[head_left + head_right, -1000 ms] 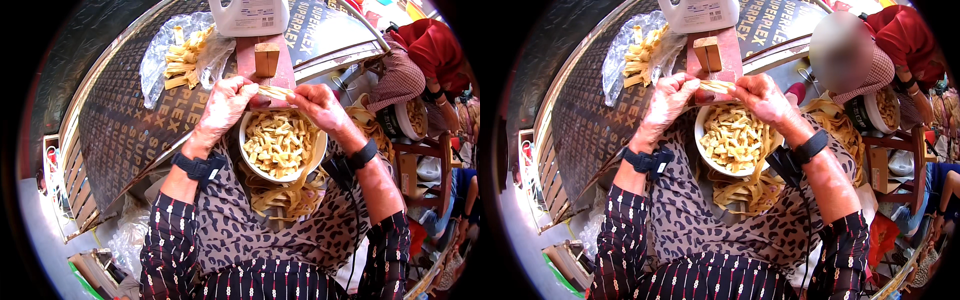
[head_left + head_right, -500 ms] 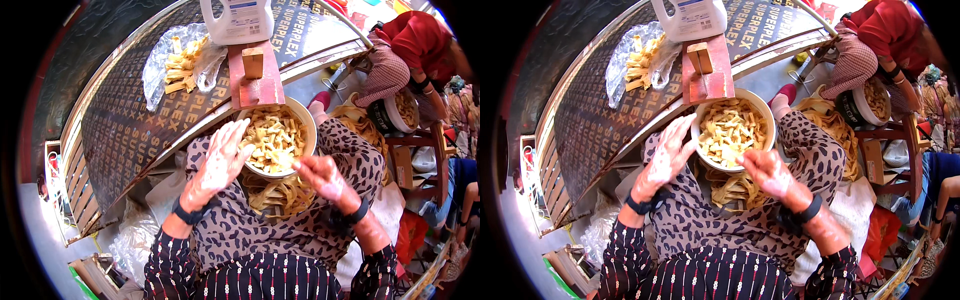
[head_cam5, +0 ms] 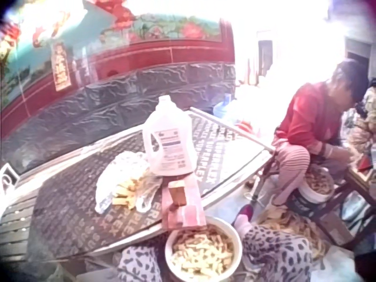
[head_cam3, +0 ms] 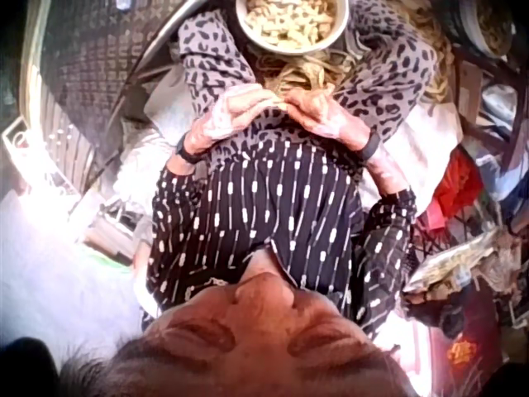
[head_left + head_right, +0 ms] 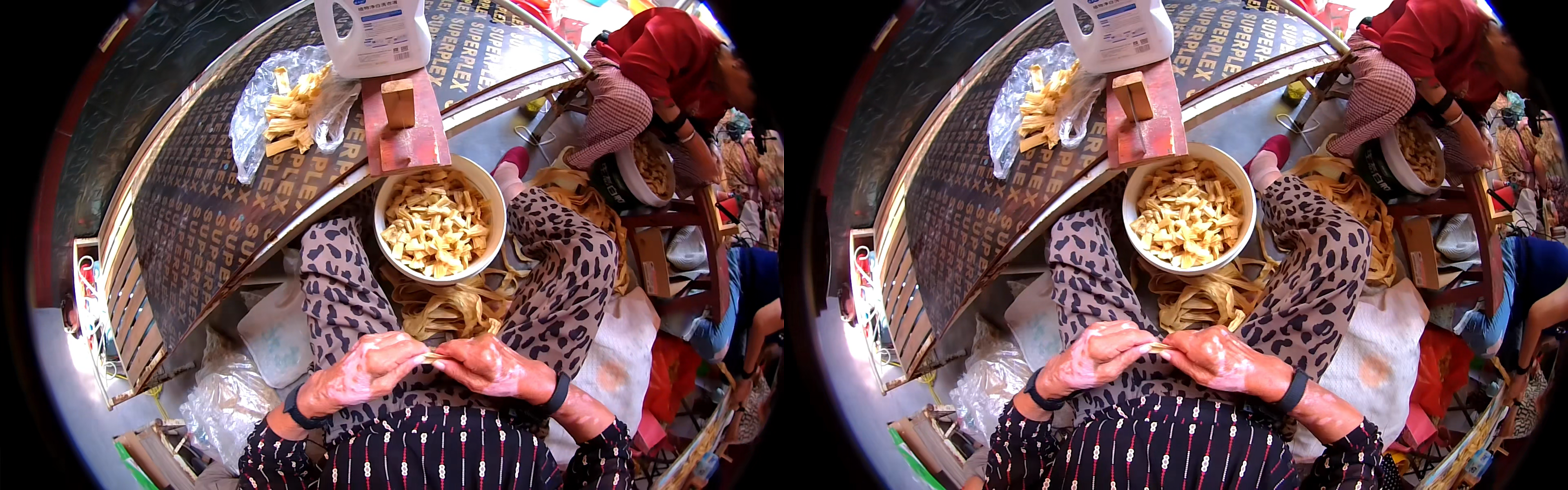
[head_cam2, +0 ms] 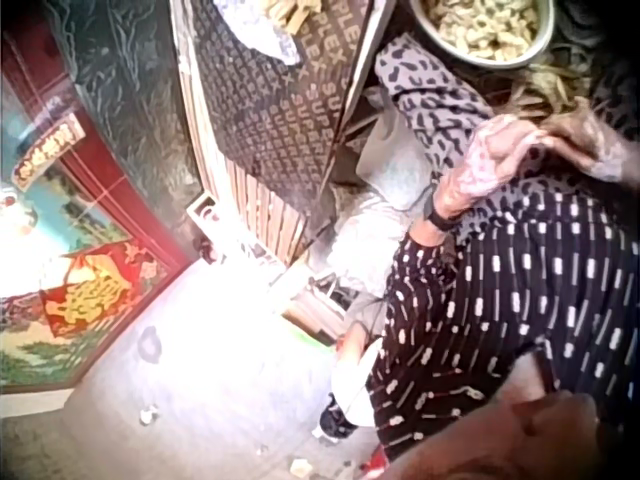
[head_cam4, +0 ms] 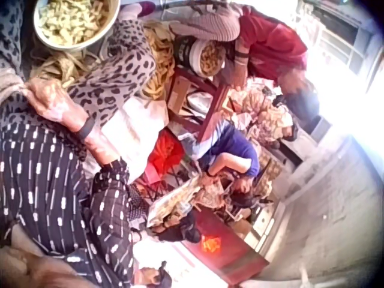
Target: The person picks up long strips of bean curd skin from their lap, folds and rolls them into small knots, and places the completed knots into a white bucket.
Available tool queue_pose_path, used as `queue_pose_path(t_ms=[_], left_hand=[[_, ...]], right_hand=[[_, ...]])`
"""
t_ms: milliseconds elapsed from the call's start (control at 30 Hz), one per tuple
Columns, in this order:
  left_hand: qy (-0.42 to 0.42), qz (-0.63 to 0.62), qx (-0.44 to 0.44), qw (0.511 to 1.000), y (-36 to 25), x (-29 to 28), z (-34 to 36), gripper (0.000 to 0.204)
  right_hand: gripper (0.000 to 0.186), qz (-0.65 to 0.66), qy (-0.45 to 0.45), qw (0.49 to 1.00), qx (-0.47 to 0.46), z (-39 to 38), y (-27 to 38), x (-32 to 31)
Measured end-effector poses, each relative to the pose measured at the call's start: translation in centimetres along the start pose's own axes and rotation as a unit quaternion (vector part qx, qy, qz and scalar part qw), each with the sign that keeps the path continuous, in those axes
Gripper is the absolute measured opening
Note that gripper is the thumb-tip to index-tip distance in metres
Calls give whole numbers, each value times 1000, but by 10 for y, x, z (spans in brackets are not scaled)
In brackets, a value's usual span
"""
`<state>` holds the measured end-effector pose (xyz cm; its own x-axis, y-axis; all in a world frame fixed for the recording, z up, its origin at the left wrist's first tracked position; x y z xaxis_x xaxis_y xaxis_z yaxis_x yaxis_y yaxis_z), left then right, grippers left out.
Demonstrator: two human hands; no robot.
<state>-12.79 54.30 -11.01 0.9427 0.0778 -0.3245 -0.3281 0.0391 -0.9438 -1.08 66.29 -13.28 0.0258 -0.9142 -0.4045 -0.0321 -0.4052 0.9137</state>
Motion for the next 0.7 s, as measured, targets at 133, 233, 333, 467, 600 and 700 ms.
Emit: queue_pose_path(t_ms=[133, 233, 333, 467, 600, 700], left_hand=[[-17, 33, -27, 999, -4, -25, -12, 13], [-40, 57, -71, 995, -9, -52, -23, 12], [-76, 321, 0, 944, -29, -54, -15, 19], [-19, 250, 32, 968, -34, -18, -8, 50], [-7, 258, 28, 966, -24, -2, -14, 42], [56, 261, 28, 963, -21, -9, -26, 28]], right_hand=[[19, -52, 21, 998, -18, 9, 8, 0], [19, -27, 23, 999, -20, 22, 10, 7], [20, -36, 14, 998, -40, 35, 10, 12], [24, -4, 9, 999, -49, 39, 9, 16], [28, 11, 97, 995, -33, 24, 8, 13], [29, 0, 115, 993, 8, 16, 13, 0]])
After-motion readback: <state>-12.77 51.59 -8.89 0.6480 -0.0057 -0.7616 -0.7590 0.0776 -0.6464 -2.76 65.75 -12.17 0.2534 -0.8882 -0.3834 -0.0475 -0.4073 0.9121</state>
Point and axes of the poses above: each hand's wrist, its own z-axis towards the middle knuckle, its own x-axis out of the palm, y = z × x, the point moved 4 cm from there along z, towards the middle knuckle, and after that the axes turned 7 degrees about -z, right-handed, at the moved point
